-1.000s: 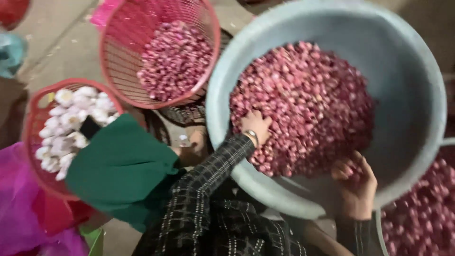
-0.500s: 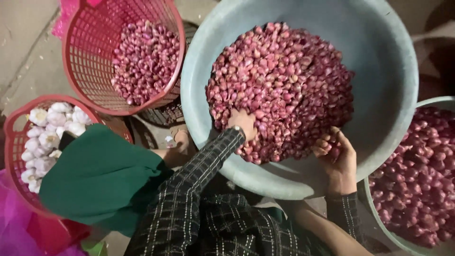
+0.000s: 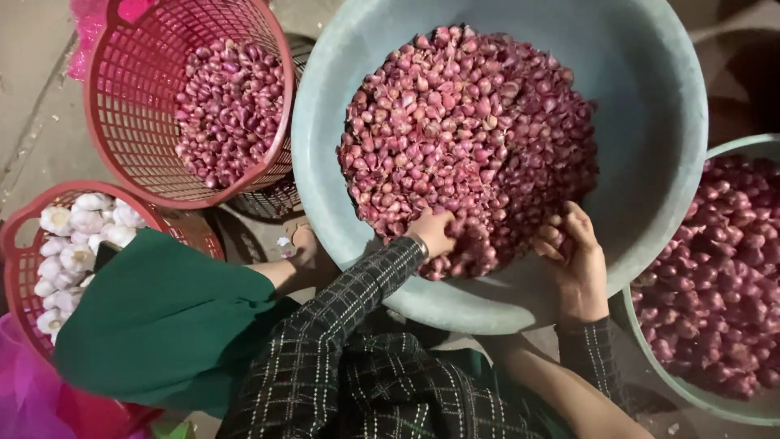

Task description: Sorting and cleaning small red onions (shallots) in a large basin and transferring them to baskets.

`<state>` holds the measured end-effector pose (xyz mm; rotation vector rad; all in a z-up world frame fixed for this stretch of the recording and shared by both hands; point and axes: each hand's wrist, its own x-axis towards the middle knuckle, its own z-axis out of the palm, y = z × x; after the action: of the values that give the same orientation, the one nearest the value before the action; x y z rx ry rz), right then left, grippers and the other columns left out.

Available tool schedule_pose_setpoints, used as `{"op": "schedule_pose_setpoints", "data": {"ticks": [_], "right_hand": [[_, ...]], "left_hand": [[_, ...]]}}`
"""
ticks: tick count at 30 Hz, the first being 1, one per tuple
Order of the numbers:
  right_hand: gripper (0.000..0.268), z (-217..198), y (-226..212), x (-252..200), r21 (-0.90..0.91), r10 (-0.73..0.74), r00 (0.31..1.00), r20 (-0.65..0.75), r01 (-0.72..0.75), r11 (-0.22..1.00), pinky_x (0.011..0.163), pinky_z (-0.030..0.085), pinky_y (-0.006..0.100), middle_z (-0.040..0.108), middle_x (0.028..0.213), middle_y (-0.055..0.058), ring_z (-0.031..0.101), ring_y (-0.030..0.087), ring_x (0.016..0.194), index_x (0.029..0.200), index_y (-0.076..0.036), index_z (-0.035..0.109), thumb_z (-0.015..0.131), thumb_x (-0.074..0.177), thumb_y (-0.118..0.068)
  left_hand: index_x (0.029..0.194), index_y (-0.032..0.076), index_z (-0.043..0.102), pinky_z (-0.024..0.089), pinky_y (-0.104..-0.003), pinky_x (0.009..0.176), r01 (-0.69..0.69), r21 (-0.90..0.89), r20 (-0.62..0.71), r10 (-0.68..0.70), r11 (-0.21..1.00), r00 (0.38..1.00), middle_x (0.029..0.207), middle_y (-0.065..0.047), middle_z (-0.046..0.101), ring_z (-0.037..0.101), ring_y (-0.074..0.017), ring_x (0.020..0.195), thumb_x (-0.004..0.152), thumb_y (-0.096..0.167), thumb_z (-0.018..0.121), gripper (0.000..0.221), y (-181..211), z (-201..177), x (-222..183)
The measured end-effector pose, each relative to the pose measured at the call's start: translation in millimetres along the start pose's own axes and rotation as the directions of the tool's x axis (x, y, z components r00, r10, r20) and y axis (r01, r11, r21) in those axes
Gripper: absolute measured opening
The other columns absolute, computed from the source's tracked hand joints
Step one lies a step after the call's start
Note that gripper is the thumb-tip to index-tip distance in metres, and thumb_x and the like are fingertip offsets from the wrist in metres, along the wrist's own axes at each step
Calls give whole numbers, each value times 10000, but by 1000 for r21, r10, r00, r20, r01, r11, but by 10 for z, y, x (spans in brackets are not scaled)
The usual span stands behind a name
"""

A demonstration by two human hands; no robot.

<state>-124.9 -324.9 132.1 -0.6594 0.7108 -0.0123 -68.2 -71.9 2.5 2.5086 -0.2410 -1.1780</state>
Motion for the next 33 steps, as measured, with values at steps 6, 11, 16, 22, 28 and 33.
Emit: {"op": "schedule_pose_setpoints", "data": {"ticks": [6, 11, 16, 22, 28, 33], "right_hand": [[166, -8, -22, -8, 45, 42, 999, -26, -40, 998, 479, 270, 150, 456, 809, -9, 497, 102, 675, 1112, -178, 596, 591, 1044, -329], [155, -85, 45, 3, 99, 31, 993, 115, -43, 994, 545, 287, 162, 497, 887, 12, 517, 111, 738, 1055, -141, 605, 617, 1014, -289], [120, -33, 67, 0, -37, 20, 998, 67, -17, 999, 550, 321, 199, 558, 924, 83, 623, 186, 770, 1038, -148, 563, 585, 1036, -266], [120, -68, 65, -58, -18, 14, 995, 96, -12, 1000, 577, 321, 219, 553, 934, 101, 603, 187, 758, 1081, -132, 578, 571, 1045, -246], [134, -53, 63, 57, -14, 7, 998, 70, -6, 1000, 572, 341, 230, 587, 939, 110, 617, 198, 752, 1116, -125, 591, 590, 1033, -230], [85, 53, 53, 60, -155, 24, 996, 89, -10, 988, 493, 323, 196, 578, 852, 77, 597, 144, 672, 1050, -129, 544, 573, 1038, -208]], "left_hand": [[1140, 38, 679, 510, -434, 989, -91, -848, -117, -18, 522, 993, 1080, -211, 678, 666, -396, 1089, 803, 420, 819, 528, 685, -424, -61], [1473, 211, 568, 680, -521, 827, -407, -842, -330, 258, 353, 908, 1569, -245, 420, 556, -518, 1303, 1019, 159, 704, 477, 697, -1540, -228], [1079, 209, 780, 594, -470, 939, -296, 81, -466, 298, 952, 833, 1110, -90, 744, 707, -338, 1090, 950, 228, 664, 175, -446, -1161, 309], [1212, 176, 595, 621, -529, 893, -136, 318, -360, 253, 938, 898, 1188, -172, 557, 584, -449, 1179, 831, 186, 810, 438, -722, -546, 487], [1212, 207, 548, 584, -548, 969, -128, 214, -294, 189, 968, 937, 1232, -168, 514, 612, -457, 1167, 885, 237, 781, 402, -568, -714, 284], [1190, 254, 587, 561, -553, 1004, -118, 198, -199, 158, 973, 967, 1344, -116, 505, 587, -393, 1260, 922, 253, 728, 303, -420, -677, 162]]}}
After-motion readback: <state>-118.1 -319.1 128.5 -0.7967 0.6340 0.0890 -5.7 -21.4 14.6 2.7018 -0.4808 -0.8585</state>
